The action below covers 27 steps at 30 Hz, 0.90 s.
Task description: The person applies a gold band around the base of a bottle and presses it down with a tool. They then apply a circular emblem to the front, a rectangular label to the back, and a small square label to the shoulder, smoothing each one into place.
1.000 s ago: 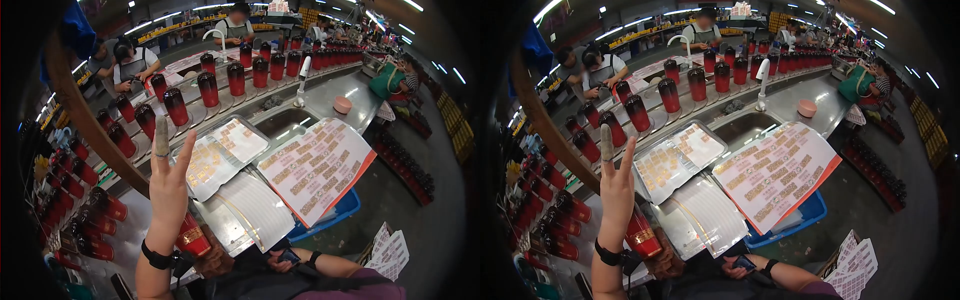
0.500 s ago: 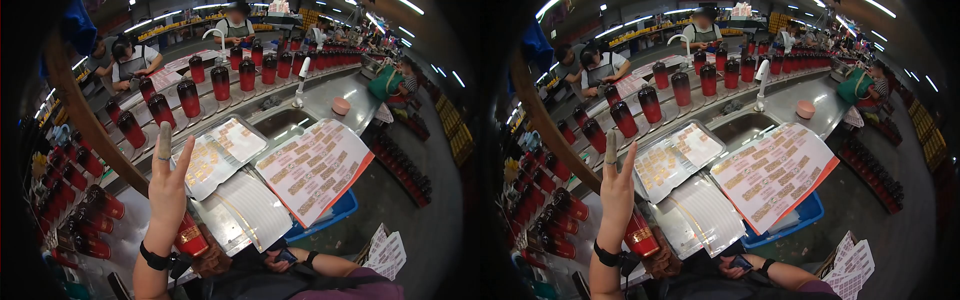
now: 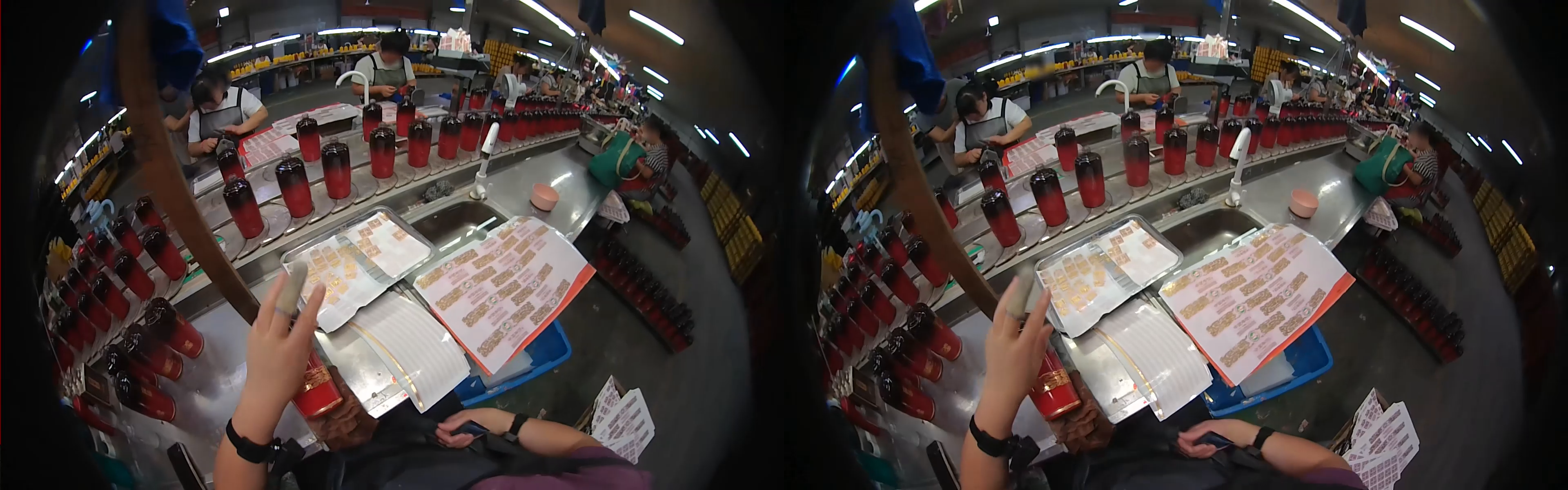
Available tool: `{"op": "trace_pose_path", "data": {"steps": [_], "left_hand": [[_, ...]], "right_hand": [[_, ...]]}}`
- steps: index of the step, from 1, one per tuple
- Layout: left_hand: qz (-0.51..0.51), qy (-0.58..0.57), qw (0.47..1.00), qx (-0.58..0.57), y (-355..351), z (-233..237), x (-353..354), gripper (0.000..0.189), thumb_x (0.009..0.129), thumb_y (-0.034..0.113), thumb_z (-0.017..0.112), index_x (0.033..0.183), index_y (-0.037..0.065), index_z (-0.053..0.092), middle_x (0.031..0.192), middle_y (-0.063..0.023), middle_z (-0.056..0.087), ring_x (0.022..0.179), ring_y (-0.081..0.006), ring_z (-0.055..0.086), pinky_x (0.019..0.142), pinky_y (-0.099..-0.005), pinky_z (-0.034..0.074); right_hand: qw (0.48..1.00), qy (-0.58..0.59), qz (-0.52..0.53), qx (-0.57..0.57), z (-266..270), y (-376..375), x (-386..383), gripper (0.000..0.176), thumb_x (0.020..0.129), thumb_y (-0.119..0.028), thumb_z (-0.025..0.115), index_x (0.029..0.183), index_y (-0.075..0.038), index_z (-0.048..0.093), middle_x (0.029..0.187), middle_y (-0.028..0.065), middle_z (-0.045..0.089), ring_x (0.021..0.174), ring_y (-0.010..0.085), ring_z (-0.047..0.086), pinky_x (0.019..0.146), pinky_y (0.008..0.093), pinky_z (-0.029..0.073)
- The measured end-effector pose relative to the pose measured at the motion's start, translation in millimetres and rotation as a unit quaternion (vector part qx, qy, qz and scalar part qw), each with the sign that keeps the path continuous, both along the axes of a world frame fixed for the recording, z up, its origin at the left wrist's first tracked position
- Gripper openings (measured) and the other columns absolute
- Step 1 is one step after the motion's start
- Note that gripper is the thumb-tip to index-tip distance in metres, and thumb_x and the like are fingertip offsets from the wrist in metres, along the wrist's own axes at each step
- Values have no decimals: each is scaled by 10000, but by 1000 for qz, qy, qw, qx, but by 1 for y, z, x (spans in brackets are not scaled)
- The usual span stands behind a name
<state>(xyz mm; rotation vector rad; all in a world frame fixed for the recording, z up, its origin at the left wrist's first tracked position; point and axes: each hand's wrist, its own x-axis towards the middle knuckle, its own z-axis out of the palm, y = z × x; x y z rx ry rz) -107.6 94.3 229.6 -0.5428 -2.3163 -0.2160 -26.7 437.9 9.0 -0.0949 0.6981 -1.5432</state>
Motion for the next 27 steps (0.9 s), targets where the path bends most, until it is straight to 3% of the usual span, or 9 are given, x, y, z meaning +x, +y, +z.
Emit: {"op": "trace_pose_path", "data": {"steps": [2, 4, 8, 10, 12, 14, 17, 22, 27], "left_hand": [[-59, -12, 998, -6, -14, -2, 29, 525, 740, 5, 712, 1249, 111, 643, 1317, -139, 562, 1222, -333, 539, 903, -411, 527], [-105, -21, 993, 42, -25, -6, 57, 461, 746, 10, 710, 1200, 81, 663, 1115, -141, 658, 1056, -339, 630, 847, -392, 545], [-205, -169, 949, 168, -56, -39, 110, 393, 837, 26, 679, 1227, 69, 654, 1003, -128, 703, 895, -275, 691, 748, -337, 556], [-261, -408, 736, 472, -57, -44, 137, 342, 941, 65, 612, 1283, 54, 620, 993, -117, 723, 791, -184, 702, 661, -260, 532], [-297, -442, 686, 495, -71, -60, 154, 402, 1004, 82, 521, 1404, 46, 501, 1069, -153, 709, 828, -149, 694, 631, -219, 508], [-366, -474, 565, 568, -82, -72, 170, 487, 1015, 57, 468, 1490, 53, 363, 1073, -219, 694, 831, -185, 704, 626, -221, 507], [-370, -451, 567, 582, -102, -99, 188, 482, 1037, 125, 449, 1505, 93, 341, 1072, -279, 669, 818, -251, 715, 610, -239, 520], [-311, -452, 527, 649, -118, -108, 208, 560, 1033, 150, 469, 1540, 87, 238, 1073, -283, 666, 813, -267, 709, 581, -249, 510], [-315, -444, 507, 668, -119, -113, 219, 603, 1018, 175, 506, 1545, 87, 226, 1111, -295, 650, 851, -296, 704, 578, -269, 513]], "right_hand": [[970, 202, 133, -1, -6, 24, -7, 445, 1055, -354, 431, 857, -1, 615, 599, -28, 463, 480, 46, 415, 439, 212, 322], [934, 260, 238, 61, 44, 35, -16, 369, 1031, -288, 509, 868, 0, 674, 629, -29, 526, 536, 35, 459, 483, 207, 337], [901, 402, 156, 52, 175, -23, -40, 288, 1006, -250, 565, 976, -6, 716, 788, 4, 647, 715, 37, 541, 634, 213, 417], [848, 499, 132, 121, 209, -84, -48, 261, 1006, -204, 563, 1119, -6, 689, 880, 34, 674, 722, 73, 565, 662, 239, 457], [823, 562, 40, 68, 210, -149, -46, 278, 985, -219, 603, 1153, -9, 675, 948, 49, 686, 900, 97, 612, 794, 249, 480], [787, 616, 14, -27, 200, -208, -41, 266, 974, -188, 611, 1162, -7, 663, 988, 47, 688, 909, 99, 613, 818, 251, 485], [838, 542, 51, -42, 182, -258, -26, 254, 947, -161, 634, 1144, -6, 671, 917, 8, 667, 810, 69, 581, 731, 226, 465], [805, 569, 164, -43, 166, -284, -28, 230, 935, -154, 657, 1113, -16, 703, 930, 17, 668, 739, 51, 573, 660, 215, 449], [878, 437, 191, -31, 170, -297, -21, 288, 917, -124, 666, 1179, -3, 670, 939, 30, 689, 657, 55, 566, 620, 212, 455]]}}
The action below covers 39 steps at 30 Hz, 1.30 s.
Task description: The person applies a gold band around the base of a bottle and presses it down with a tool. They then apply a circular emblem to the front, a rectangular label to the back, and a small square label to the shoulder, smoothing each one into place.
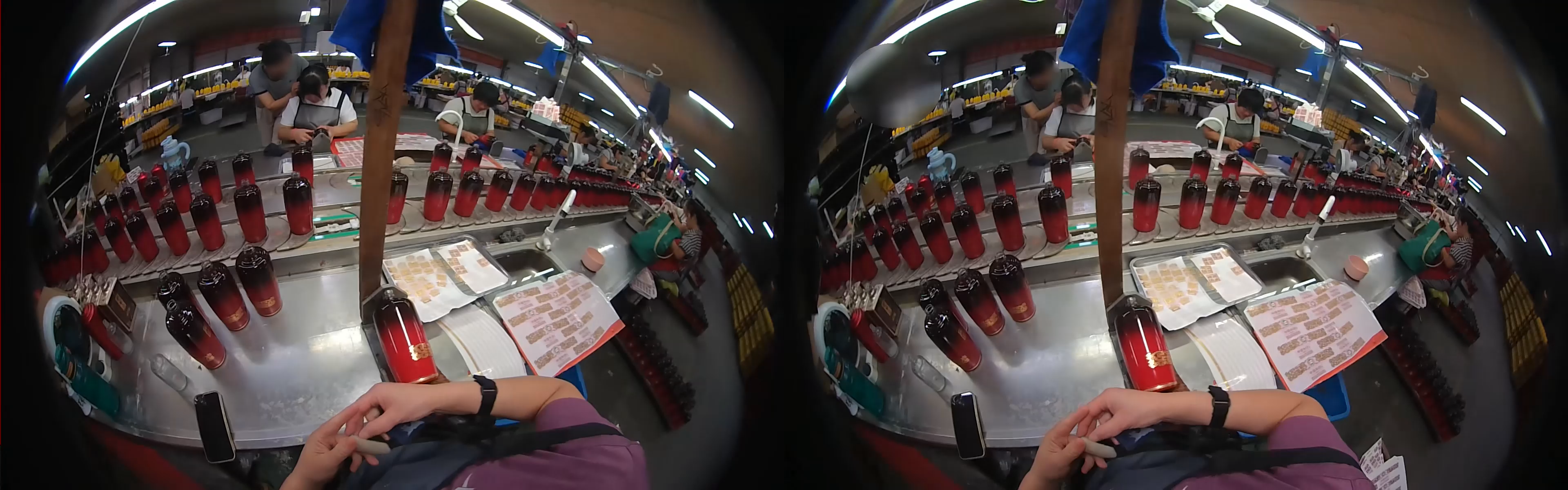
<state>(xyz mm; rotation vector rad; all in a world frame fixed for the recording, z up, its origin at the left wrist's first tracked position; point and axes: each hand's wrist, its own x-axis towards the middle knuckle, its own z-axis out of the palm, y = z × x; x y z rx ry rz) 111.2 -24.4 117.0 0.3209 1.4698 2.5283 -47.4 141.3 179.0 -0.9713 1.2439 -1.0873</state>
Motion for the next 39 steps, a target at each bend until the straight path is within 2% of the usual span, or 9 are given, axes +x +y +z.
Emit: {"op": "trace_pose_path", "data": {"steps": [5, 8, 10, 15, 21, 27, 30, 35, 39], "left_hand": [[6, -51, 998, 20, 29, 7, 11, 522, 988, 236, 560, 1449, 41, 411, 1037, -176, 678, 740, -251, 641, 650, -344, 542], [-1, -113, 991, 71, 49, -3, 9, 367, 946, 152, 581, 1276, -5, 545, 836, -146, 664, 590, -229, 600, 509, -315, 497], [-110, -94, 982, 124, 56, -13, -1, 631, 994, 172, 553, 1548, 139, 252, 1197, -277, 632, 951, -405, 690, 597, -289, 527], [-193, 0, 980, 58, 79, 15, -44, 664, 957, 113, 589, 1543, 150, 278, 1251, -297, 602, 1023, -455, 663, 627, -289, 545], [-90, -30, 993, 63, 110, 20, -94, 433, 962, 34, 549, 1391, 19, 492, 1133, -252, 669, 996, -292, 693, 618, -250, 525], [127, 24, 987, 95, 118, 60, -116, 584, 986, 278, 554, 1444, -36, 372, 1364, -245, 526, 1206, -304, 584, 939, -337, 525], [118, 76, 985, -96, 134, 75, -107, 947, 948, 529, 525, 1521, -79, 78, 1577, -249, 190, 1454, -325, 266, 1185, -415, 228], [134, 216, 896, -364, 118, 50, -89, 1216, 796, 667, 648, 1525, -70, 13, 1567, -305, 158, 1432, -414, 269, 1151, -435, 261], [159, 273, 775, -548, 112, 45, -78, 1389, 621, 529, 866, 1514, -72, -13, 1543, -340, 158, 1388, -491, 285, 1138, -461, 286]], "right_hand": [[997, 0, 70, 23, -7, 13, 3, 159, 889, -76, 642, 1002, 34, 663, 807, 22, 663, 745, 72, 615, 613, 199, 460], [997, 65, 36, -4, -17, 37, 4, 130, 840, -84, 649, 926, 14, 644, 761, 8, 630, 707, 79, 566, 623, 232, 458], [991, 132, -2, -32, -22, 52, 2, 163, 806, -104, 674, 925, 0, 632, 756, 3, 610, 719, 83, 539, 642, 253, 453], [996, 67, -48, -41, -13, 95, -19, 211, 813, -46, 657, 1019, -16, 623, 861, -4, 612, 810, 63, 542, 727, 232, 456], [977, -55, -192, -79, -11, 134, -46, 164, 938, -87, 617, 1072, 4, 586, 891, 39, 670, 764, 85, 620, 720, 229, 503], [882, 213, -411, -82, 13, 165, -48, 193, 872, -160, 737, 987, -15, 683, 855, -3, 664, 739, 63, 598, 620, 241, 472], [775, 465, -382, -192, 32, 148, -26, 227, 830, -199, 768, 985, -64, 671, 851, 64, 637, 694, 204, 622, 613, 274, 493], [747, 531, -344, -203, 8, 118, -23, 224, 808, -131, 740, 991, -66, 629, 840, 89, 619, 744, 269, 644, 623, 348, 515], [720, 587, -309, -207, 4, 101, -25, 191, 789, -61, 710, 962, -44, 630, 854, 92, 632, 734, 282, 644, 613, 363, 522]]}}
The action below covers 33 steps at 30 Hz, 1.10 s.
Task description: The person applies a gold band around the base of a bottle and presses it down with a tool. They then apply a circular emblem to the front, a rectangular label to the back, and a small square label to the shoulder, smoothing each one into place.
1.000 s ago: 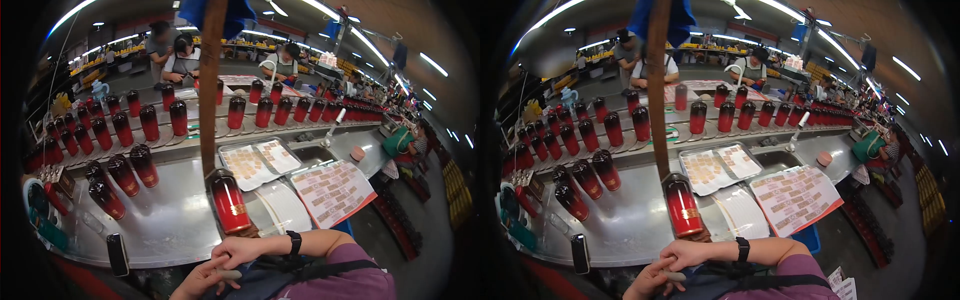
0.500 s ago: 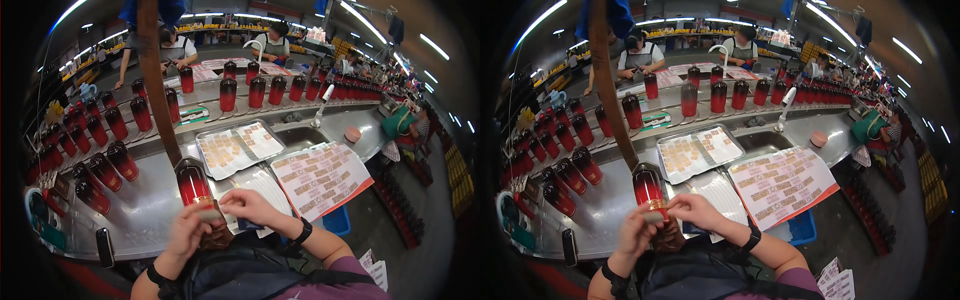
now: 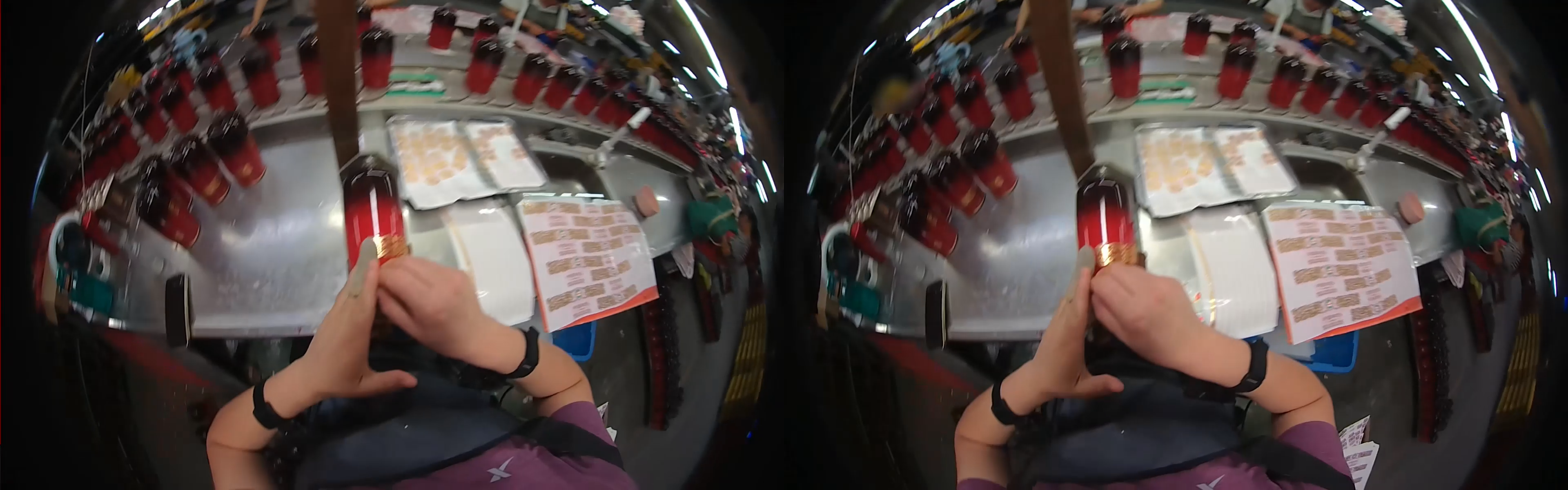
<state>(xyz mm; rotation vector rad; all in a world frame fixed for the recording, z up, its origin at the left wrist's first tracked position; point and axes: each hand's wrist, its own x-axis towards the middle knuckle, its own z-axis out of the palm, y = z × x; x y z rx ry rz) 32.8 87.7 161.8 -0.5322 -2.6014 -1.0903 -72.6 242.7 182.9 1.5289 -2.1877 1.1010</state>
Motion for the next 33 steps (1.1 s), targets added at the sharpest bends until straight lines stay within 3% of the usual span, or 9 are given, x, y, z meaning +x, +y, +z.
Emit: {"op": "trace_pose_path", "data": {"steps": [8, 12, 13, 15, 17, 20, 22, 27, 33], "left_hand": [[-38, 4, 993, 113, -11, -21, -9, 1336, 687, 561, 820, 1523, -51, -25, 1567, -319, 113, 1416, -458, 275, 1152, -461, 262], [87, 38, 956, 278, -20, -30, -21, 1024, 779, 483, 779, 1507, -23, 267, 1529, -279, 297, 1413, -411, 293, 1145, -479, 252], [85, 31, 956, 280, -28, -30, -24, 1024, 779, 483, 779, 1507, -23, 267, 1529, -279, 297, 1413, -411, 293, 1145, -479, 252], [138, 87, 985, 53, -44, -29, -25, 874, 786, 421, 784, 1449, -2, 405, 1481, -257, 391, 1395, -408, 311, 1129, -483, 271], [155, 70, 985, -30, -34, -30, -27, 850, 779, 390, 788, 1441, 7, 418, 1484, -253, 386, 1384, -415, 324, 1117, -484, 287], [175, 38, 980, -87, -13, -45, -33, 844, 750, 282, 813, 1450, 30, 412, 1507, -246, 351, 1349, -436, 357, 1087, -484, 322], [181, 50, 982, 18, -7, -59, -37, 857, 744, 214, 822, 1463, 38, 390, 1523, -243, 321, 1340, -422, 374, 1083, -475, 328], [193, 60, 979, 20, -8, -67, -40, 857, 760, 188, 813, 1475, 31, 366, 1510, -244, 333, 1325, -395, 404, 1081, -450, 340], [206, 87, 975, -9, -7, -70, -22, 677, 800, 232, 795, 1377, 24, 508, 1452, -241, 415, 1318, -399, 418, 1078, -462, 354]], "right_hand": [[998, -46, 43, -25, -12, -15, 4, 190, 719, -44, 729, 878, -58, 627, 856, 62, 631, 700, 262, 638, 560, 341, 508], [979, -196, 62, -2, -16, 5, -13, 144, 814, -115, 710, 937, -46, 680, 825, 62, 648, 736, 246, 649, 632, 331, 532], [944, -328, 8, 16, -11, 17, -19, 143, 888, -136, 673, 971, -25, 707, 810, 63, 680, 755, 202, 669, 687, 309, 534], [823, -567, -22, 6, -11, 44, -44, 312, 1009, -233, 519, 969, 21, 695, 819, 28, 685, 763, 90, 619, 709, 244, 498], [743, -668, -33, -8, -29, 70, -62, 491, 1068, -380, 378, 971, -14, 690, 763, 0, 627, 657, 39, 517, 630, 208, 441], [677, -735, -13, -42, -45, 87, -59, 406, 1065, -338, 414, 1092, -12, 655, 889, -16, 627, 754, 38, 543, 701, 194, 462], [688, -725, -32, -25, -48, 86, -47, 289, 1035, -234, 502, 1191, -12, 600, 978, -11, 624, 839, 36, 562, 739, 187, 466], [717, -692, -18, -83, -45, 71, -30, 356, 881, 6, 672, 1212, -5, 543, 1037, 15, 622, 910, 39, 587, 811, 197, 486], [788, -614, -41, -38, -41, 57, -20, 300, 864, -8, 696, 1135, -2, 566, 998, 20, 628, 863, 42, 591, 757, 192, 495]]}}
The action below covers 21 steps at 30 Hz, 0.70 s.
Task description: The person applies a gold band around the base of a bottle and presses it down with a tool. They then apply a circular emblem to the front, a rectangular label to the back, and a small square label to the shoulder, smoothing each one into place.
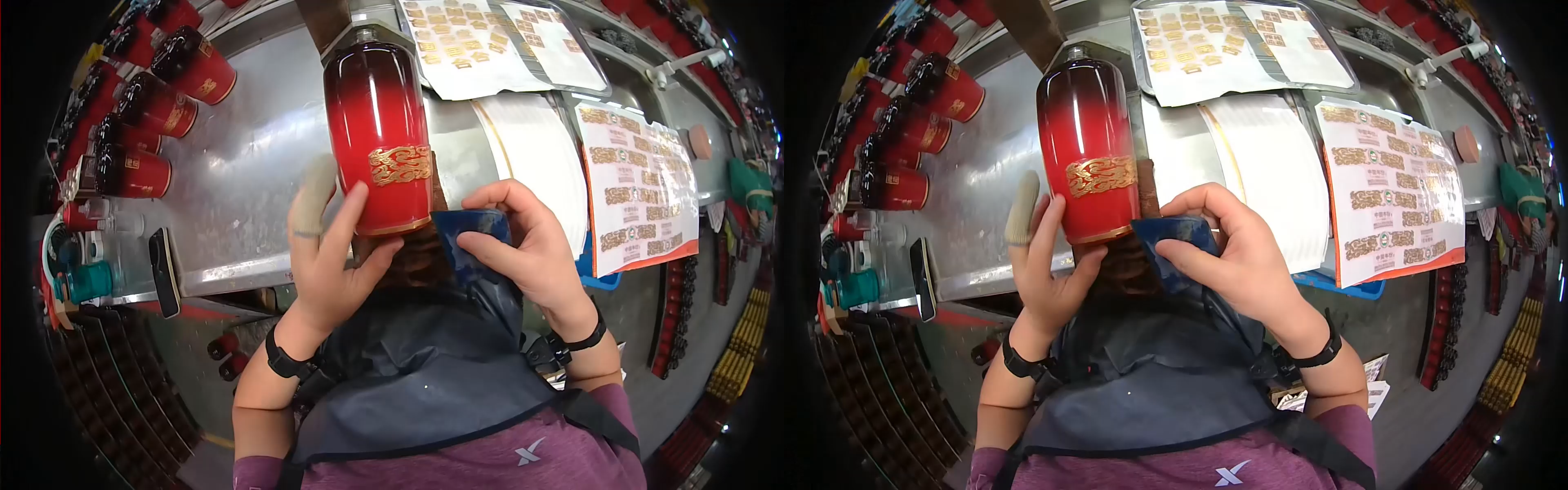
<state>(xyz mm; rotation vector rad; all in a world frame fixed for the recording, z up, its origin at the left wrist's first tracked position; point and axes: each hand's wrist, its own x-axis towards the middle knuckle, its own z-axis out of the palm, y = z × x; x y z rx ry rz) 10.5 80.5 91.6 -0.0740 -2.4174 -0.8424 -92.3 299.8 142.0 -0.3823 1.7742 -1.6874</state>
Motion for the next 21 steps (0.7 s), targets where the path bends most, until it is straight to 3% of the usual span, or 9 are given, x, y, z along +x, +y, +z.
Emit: {"op": "trace_pose_path", "data": {"steps": [1, 2, 3, 5, 8, 21], "left_hand": [[4, 13, 999, -38, -1, -3, 4, 619, 804, 245, 794, 1330, 18, 561, 1436, -240, 436, 1316, -405, 421, 1077, -472, 356], [14, 28, 999, -8, 0, -6, 4, 486, 802, 232, 790, 1224, 34, 652, 1391, -224, 477, 1304, -413, 440, 1048, -479, 395], [15, 26, 1000, -6, -1, -6, 6, 486, 802, 232, 790, 1224, 34, 652, 1391, -224, 477, 1304, -413, 440, 1048, -479, 395], [-30, 71, 988, -138, -6, -7, 11, 446, 859, 246, 741, 1236, 30, 642, 1414, -236, 442, 1310, -427, 445, 1050, -480, 410], [-15, 54, 993, -105, 0, -5, 12, 371, 784, 133, 761, 1150, 100, 714, 1308, -181, 520, 1284, -405, 469, 982, -435, 485], [-31, 61, 990, -122, 0, -5, 11, 412, 761, 66, 734, 1169, 125, 715, 1331, -212, 509, 1294, -398, 461, 998, -426, 485]], "right_hand": [[1000, -1, 2, 1, 0, 0, 2, 300, 864, -8, 696, 1135, -2, 566, 998, 20, 628, 863, 42, 591, 757, 192, 495], [1000, 3, 4, 4, 0, 1, 3, 290, 862, -9, 697, 1123, -2, 570, 989, 19, 629, 856, 40, 591, 749, 191, 494], [1000, 7, 6, 7, 0, 1, 5, 281, 860, -11, 698, 1112, -3, 574, 980, 19, 630, 849, 39, 591, 740, 189, 493], [1000, 7, 9, 1, -2, 0, 6, 281, 860, -9, 698, 1113, -2, 575, 982, 18, 630, 853, 37, 591, 738, 187, 492], [1000, 13, 17, -2, -6, -1, 5, 281, 861, -6, 697, 1116, -2, 578, 987, 17, 630, 860, 35, 591, 735, 183, 491], [999, 22, 36, -6, -10, -3, 5, 291, 867, -20, 704, 1131, -5, 583, 1015, 14, 627, 877, 44, 608, 747, 191, 501]]}}
